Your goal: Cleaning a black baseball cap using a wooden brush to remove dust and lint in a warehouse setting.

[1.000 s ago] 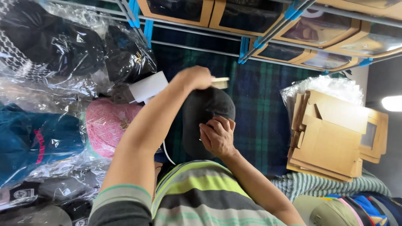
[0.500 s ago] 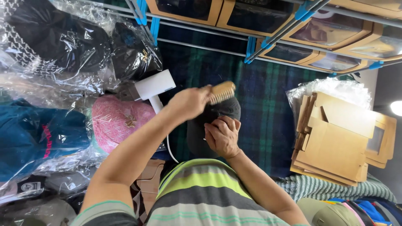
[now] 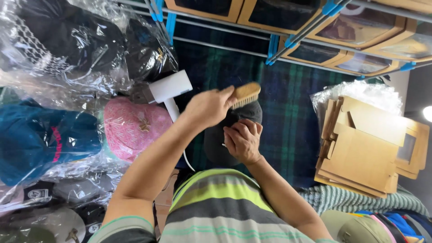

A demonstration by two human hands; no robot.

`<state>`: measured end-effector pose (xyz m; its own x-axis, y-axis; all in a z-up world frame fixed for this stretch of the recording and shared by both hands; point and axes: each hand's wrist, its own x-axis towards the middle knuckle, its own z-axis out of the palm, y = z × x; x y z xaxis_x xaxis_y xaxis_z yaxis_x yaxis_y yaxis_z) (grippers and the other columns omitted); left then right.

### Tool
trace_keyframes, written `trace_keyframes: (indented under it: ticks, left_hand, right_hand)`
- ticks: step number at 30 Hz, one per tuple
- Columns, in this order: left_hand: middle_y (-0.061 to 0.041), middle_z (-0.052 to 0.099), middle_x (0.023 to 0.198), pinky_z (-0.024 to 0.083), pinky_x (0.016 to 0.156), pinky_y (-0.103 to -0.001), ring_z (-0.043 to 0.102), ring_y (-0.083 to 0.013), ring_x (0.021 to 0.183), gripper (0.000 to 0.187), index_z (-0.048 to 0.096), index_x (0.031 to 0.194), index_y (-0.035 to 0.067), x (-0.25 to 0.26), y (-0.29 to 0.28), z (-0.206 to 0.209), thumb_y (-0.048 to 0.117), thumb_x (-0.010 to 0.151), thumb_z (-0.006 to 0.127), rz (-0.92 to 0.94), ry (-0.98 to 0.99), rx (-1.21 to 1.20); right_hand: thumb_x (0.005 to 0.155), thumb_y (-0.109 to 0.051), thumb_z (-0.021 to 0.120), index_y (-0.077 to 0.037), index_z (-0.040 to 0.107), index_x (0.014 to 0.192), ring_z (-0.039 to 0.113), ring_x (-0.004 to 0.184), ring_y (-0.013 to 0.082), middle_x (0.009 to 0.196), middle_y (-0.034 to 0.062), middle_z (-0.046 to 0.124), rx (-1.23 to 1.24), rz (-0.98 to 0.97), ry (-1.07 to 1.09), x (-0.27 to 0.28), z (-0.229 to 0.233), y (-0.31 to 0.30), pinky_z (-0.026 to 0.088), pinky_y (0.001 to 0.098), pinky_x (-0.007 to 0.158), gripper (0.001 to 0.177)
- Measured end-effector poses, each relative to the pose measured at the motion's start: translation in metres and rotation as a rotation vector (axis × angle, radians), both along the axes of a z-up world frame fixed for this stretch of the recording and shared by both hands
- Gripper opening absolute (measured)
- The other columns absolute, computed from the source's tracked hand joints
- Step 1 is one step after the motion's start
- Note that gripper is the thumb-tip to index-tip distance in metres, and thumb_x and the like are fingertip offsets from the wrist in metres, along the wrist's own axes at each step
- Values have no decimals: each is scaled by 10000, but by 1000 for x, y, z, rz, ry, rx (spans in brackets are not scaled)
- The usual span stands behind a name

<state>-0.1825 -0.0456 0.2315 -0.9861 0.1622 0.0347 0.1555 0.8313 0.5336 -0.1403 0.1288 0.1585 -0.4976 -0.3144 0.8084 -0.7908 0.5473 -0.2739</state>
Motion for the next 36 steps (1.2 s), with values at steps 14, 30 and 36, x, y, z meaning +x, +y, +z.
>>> trace_keyframes:
  ticks: [14, 30, 36]
  left_hand:
    - [-303, 688, 1202, 540, 926, -534, 654, -447, 1126, 494, 539, 1434, -29, 56, -17, -38, 306, 1098, 403, 320, -112, 434]
    - [-185, 725, 1031, 599, 727, -461, 736, -381, 947, 520, 543, 1487, 159, 65, 23, -27, 407, 1030, 525, 384, -4, 18]
    - [-297, 695, 1157, 540, 922, -556, 669, -468, 1100, 557, 493, 1504, 85, 80, -8, -45, 424, 1104, 304, 594, -318, 167]
  right_hand:
    - [925, -274, 698, -178, 782, 869, 625, 980, 266, 913, -9, 636, -12, -26, 1, 0, -12, 2, 404, 421, 862, 139]
    - [900, -244, 714, -199, 785, 967, 606, 1049, 286, 981, 5, 625, 92, 56, -27, -2, -15, 14, 392, 432, 865, 107]
    - [919, -264, 704, -213, 790, 969, 600, 1049, 251, 981, -19, 621, 76, 28, -17, 0, -22, 14, 391, 405, 870, 112]
